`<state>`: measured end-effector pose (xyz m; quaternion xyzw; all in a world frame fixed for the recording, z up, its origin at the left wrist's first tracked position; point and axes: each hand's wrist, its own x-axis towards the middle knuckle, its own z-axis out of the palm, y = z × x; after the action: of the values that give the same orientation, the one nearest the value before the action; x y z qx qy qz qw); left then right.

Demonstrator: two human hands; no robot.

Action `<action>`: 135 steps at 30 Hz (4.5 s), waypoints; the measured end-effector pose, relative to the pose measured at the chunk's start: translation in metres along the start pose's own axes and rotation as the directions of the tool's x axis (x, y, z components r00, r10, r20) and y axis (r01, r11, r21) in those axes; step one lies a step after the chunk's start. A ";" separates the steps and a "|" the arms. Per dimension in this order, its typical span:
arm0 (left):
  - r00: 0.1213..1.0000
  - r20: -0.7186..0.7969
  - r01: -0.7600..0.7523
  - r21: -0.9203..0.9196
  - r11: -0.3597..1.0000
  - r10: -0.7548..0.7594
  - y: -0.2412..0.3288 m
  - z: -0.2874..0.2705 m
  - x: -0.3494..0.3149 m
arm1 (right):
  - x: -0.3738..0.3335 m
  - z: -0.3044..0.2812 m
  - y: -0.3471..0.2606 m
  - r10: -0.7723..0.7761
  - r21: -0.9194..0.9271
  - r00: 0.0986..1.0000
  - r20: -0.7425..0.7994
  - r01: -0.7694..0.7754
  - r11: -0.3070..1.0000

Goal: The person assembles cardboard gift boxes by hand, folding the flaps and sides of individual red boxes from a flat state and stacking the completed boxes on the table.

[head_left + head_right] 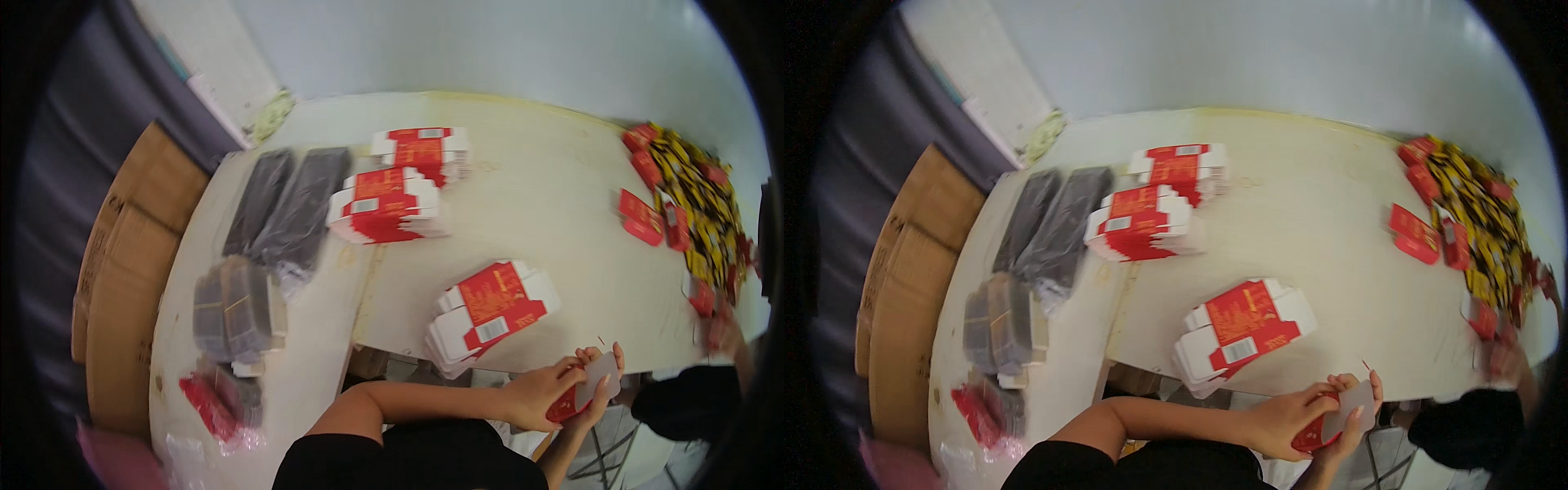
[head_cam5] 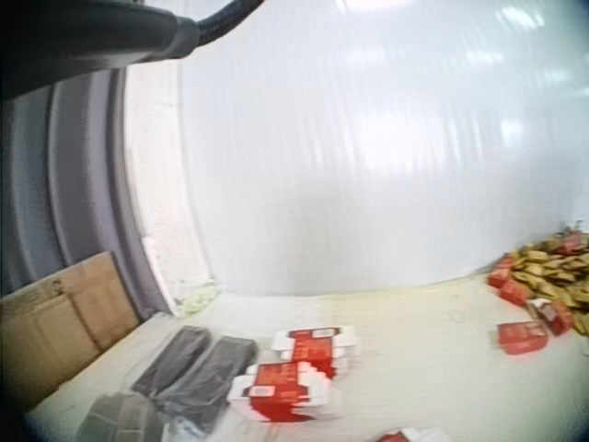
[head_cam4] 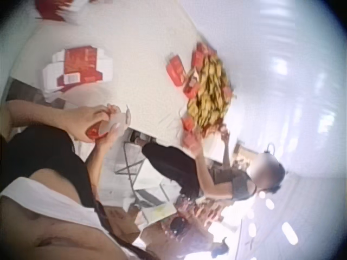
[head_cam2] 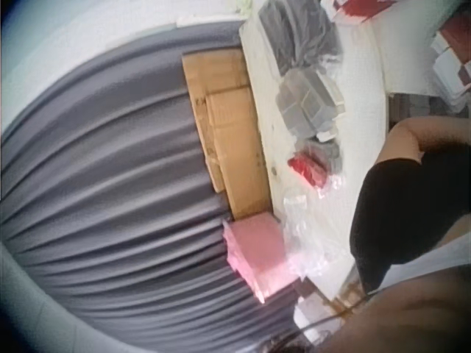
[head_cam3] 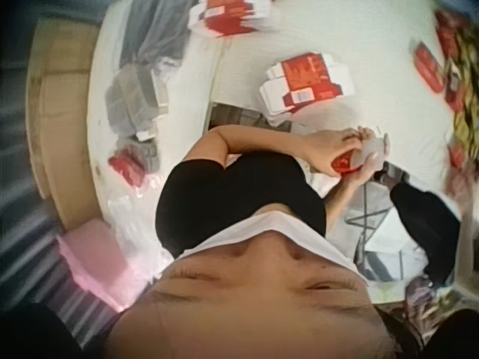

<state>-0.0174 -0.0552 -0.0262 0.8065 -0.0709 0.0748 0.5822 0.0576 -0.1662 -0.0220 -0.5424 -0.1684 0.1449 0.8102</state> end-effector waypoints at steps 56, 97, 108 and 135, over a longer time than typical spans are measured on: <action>0.977 -0.098 -0.116 0.493 0.862 0.188 0.019 -0.067 -0.013 | 0.023 -0.056 0.012 0.324 -0.457 0.921 0.214 -0.199 0.867; 0.902 -0.415 0.260 0.742 0.618 0.120 0.033 -0.098 -0.036 | 0.022 0.059 -0.043 0.321 -0.310 0.844 0.431 -0.195 0.930; 0.855 -0.392 0.141 0.805 0.577 0.338 0.028 -0.092 -0.030 | 0.012 0.053 -0.038 0.314 -0.319 0.920 0.235 -0.232 0.919; 0.970 -0.192 0.012 0.656 0.754 0.152 0.032 -0.046 -0.052 | -0.042 0.057 0.026 0.292 -0.068 0.929 0.226 -0.284 0.956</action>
<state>-0.0768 -0.0197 0.0070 0.9408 -0.0019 0.2108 0.2654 -0.0063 -0.1269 -0.0307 -0.5543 -0.1835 0.3219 0.7453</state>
